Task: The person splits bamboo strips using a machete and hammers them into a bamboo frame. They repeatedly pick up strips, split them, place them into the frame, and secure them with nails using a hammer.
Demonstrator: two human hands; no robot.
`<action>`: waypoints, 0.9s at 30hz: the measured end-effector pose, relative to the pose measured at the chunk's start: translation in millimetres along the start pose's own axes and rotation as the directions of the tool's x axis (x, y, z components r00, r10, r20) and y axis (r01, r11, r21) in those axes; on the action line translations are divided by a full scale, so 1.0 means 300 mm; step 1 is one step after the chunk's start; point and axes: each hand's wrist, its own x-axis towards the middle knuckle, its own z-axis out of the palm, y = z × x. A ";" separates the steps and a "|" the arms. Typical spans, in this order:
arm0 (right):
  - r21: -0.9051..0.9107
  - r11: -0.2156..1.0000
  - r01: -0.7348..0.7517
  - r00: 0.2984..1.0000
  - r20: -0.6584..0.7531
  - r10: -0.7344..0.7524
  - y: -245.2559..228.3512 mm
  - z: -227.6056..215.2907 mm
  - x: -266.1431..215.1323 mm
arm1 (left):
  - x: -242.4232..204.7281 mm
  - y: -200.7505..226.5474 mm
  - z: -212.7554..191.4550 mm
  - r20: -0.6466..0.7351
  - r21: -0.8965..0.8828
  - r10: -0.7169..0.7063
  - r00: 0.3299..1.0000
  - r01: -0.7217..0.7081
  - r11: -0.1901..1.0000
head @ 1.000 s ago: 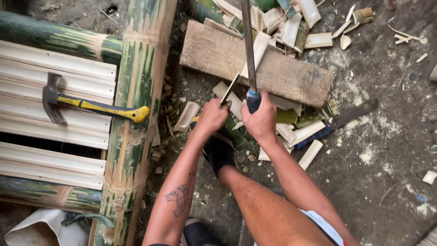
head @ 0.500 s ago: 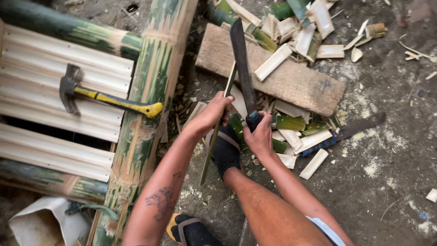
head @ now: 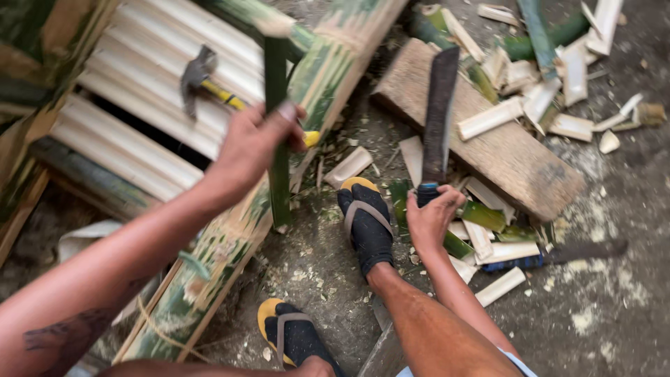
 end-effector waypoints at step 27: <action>0.090 0.570 0.817 0.368 0.679 -0.635 -1.086 0.402 -0.121 | 0.031 -0.629 -0.660 -0.800 0.565 0.191 0.569 0.606 0.559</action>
